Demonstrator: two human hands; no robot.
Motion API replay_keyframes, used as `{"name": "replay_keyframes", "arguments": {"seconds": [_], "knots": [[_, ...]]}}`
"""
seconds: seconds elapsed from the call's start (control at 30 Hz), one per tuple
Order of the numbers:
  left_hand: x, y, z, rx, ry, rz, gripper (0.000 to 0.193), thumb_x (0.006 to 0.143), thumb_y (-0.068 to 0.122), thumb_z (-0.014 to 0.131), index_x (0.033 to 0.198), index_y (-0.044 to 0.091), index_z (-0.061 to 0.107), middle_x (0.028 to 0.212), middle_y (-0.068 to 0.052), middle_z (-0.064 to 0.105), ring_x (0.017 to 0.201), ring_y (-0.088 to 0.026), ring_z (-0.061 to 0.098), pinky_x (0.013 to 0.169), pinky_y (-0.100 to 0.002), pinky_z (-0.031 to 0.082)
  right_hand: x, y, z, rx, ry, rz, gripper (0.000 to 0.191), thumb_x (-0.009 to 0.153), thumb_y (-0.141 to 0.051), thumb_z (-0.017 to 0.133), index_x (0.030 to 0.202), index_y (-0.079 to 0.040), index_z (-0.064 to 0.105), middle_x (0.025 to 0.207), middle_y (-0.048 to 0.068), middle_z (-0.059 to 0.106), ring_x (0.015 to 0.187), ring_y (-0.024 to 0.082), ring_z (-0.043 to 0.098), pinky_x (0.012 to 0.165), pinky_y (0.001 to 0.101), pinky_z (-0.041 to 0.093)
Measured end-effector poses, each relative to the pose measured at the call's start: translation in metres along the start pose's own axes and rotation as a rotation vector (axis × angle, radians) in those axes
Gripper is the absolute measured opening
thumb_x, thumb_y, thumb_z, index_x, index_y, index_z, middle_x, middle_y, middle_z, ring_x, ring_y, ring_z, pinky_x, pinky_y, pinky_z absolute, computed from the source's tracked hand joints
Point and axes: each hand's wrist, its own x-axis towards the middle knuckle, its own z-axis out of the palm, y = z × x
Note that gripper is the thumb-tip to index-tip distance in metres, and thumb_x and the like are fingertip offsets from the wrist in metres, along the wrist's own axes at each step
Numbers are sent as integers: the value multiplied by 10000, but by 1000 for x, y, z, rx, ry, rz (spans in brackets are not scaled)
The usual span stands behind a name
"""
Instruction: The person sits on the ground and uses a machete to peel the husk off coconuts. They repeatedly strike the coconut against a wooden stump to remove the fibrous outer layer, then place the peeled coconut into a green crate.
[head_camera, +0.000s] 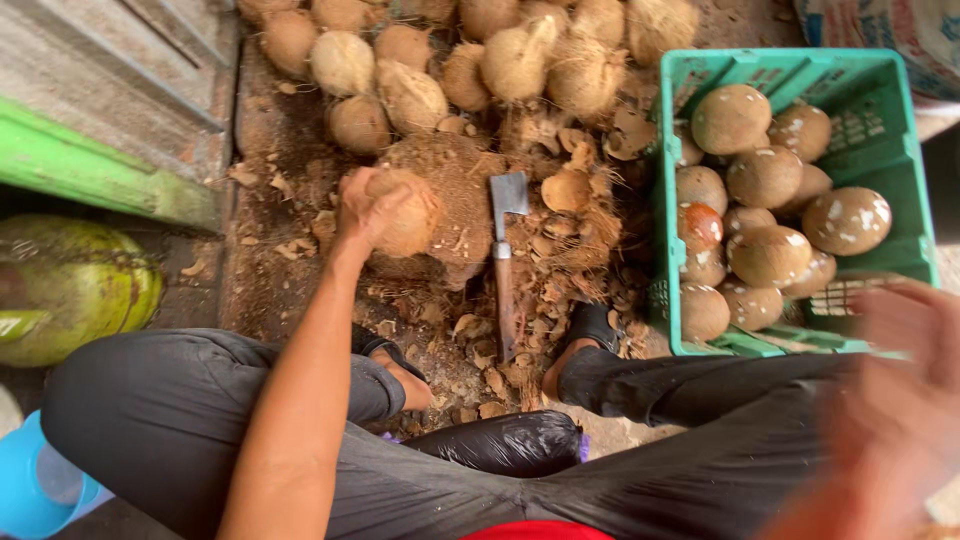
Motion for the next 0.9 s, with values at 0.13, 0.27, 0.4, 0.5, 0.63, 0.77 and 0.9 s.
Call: {"name": "replay_keyframes", "arguments": {"seconds": [0.13, 0.27, 0.4, 0.5, 0.63, 0.77, 0.9], "knots": [[-26, -13, -3, -110, 60, 29, 740, 707, 555, 766, 1307, 153, 608, 1315, -117, 530, 1209, -310, 534, 905, -567, 454, -25, 38, 184, -661, -719, -187, 381, 985, -420, 648, 1173, -91, 693, 1138, 118, 726, 1003, 228, 685, 866, 402, 543], [-37, -27, 8, -267, 137, -89, 730, 726, 679, 649, 1233, 157, 595, 1108, -141, 613, 1030, -311, 638, 858, -522, 541, -60, 202, 261, -968, -764, -374, 725, 860, -608, 758, 1256, -91, 440, 1139, 209, 657, 959, 387, 664, 749, 515, 547], [-31, -48, 11, -334, 156, -59, 695, 870, 717, 583, 1205, 109, 619, 1042, -179, 613, 996, -313, 617, 882, -513, 520, -70, 282, 265, -697, -734, -327, 741, 782, -298, 752, 1341, -50, 334, 1051, 230, 655, 777, 351, 672, 607, 451, 588], [-28, -57, 11, -410, 163, -64, 716, 812, 715, 607, 1229, 133, 616, 1106, -80, 625, 1049, -228, 600, 860, -474, 499, -64, 265, 269, -757, -792, -79, 540, 911, -114, 628, 1364, -51, 340, 950, 180, 662, 656, 288, 641, 518, 374, 590], [-28, -53, 15, -374, 260, -208, 680, 803, 746, 563, 1167, 184, 682, 1038, -10, 664, 953, -205, 631, 835, -417, 507, -57, 188, 267, -592, -776, 118, 370, 997, -182, 606, 1312, -93, 435, 857, 120, 639, 597, 194, 573, 480, 328, 511], [-28, -43, 23, -439, 366, -325, 608, 797, 731, 578, 1045, 189, 698, 928, -24, 643, 820, -211, 628, 717, -400, 521, -69, 113, 248, -294, -790, 102, 161, 1037, -189, 531, 1177, -109, 532, 772, 93, 624, 518, 127, 541, 424, 282, 502], [-27, -47, 28, -376, 394, -296, 571, 842, 719, 534, 961, 183, 691, 825, 5, 637, 703, -173, 595, 592, -361, 489, -79, 55, 238, -95, -786, -68, 94, 1029, -198, 450, 1081, -123, 471, 758, 17, 637, 476, 84, 579, 374, 248, 537]]}}
